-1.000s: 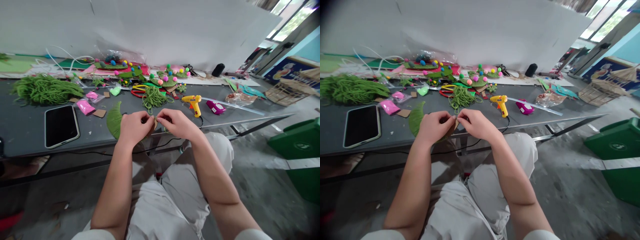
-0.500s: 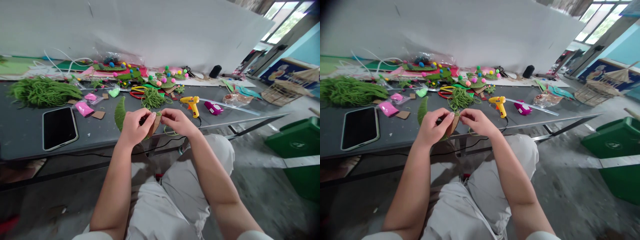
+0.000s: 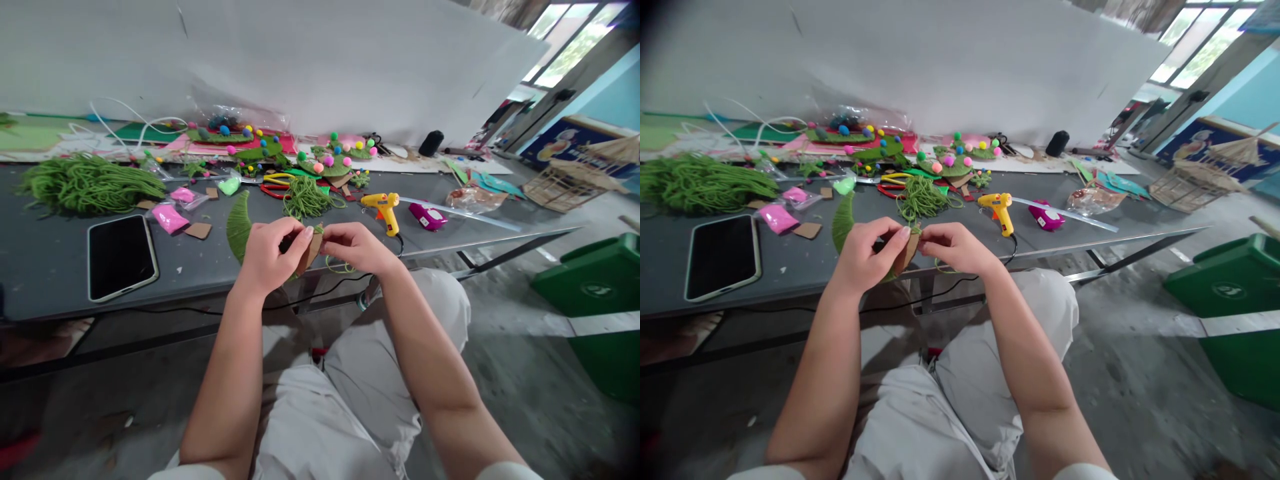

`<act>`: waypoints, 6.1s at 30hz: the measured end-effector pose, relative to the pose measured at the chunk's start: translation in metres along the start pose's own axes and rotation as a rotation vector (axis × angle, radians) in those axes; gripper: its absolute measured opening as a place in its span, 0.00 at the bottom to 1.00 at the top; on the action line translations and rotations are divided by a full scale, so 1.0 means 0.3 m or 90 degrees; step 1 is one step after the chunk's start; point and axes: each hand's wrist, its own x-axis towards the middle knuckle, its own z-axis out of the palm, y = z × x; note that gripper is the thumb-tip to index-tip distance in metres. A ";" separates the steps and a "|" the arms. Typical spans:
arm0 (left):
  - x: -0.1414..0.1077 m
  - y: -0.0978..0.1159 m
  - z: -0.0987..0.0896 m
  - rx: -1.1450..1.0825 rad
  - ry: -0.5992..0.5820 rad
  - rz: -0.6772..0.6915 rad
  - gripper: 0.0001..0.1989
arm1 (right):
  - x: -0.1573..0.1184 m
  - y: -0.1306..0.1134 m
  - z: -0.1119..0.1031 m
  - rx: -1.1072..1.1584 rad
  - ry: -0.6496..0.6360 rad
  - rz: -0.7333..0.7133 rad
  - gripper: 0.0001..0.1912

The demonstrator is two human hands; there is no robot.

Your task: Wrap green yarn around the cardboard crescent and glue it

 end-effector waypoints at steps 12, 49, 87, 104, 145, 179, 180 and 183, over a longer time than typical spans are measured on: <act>-0.003 -0.004 0.006 0.078 0.019 -0.001 0.13 | -0.013 -0.043 0.000 0.134 0.103 0.084 0.20; 0.000 -0.014 0.030 0.122 0.124 0.012 0.12 | 0.018 -0.016 0.068 0.170 0.156 0.071 0.18; -0.012 0.043 -0.002 0.106 -0.252 -0.025 0.08 | 0.032 -0.020 -0.027 -0.282 -0.103 0.012 0.09; -0.012 -0.004 -0.028 0.054 -0.029 -0.091 0.14 | -0.064 -0.123 0.056 -0.303 0.115 -0.051 0.11; 0.409 -0.237 0.053 0.189 -0.253 0.252 0.08 | 0.303 0.012 -0.264 -0.342 -0.078 0.064 0.06; 0.357 -0.200 0.058 0.146 -0.093 0.177 0.05 | 0.205 0.106 -0.195 -0.260 0.400 0.183 0.09; 0.356 -0.198 0.060 0.139 -0.092 0.178 0.04 | 0.197 0.112 -0.195 -0.285 0.413 0.176 0.06; 0.358 -0.193 0.065 0.118 -0.088 0.182 0.03 | 0.167 0.109 -0.185 -0.330 0.434 0.085 0.15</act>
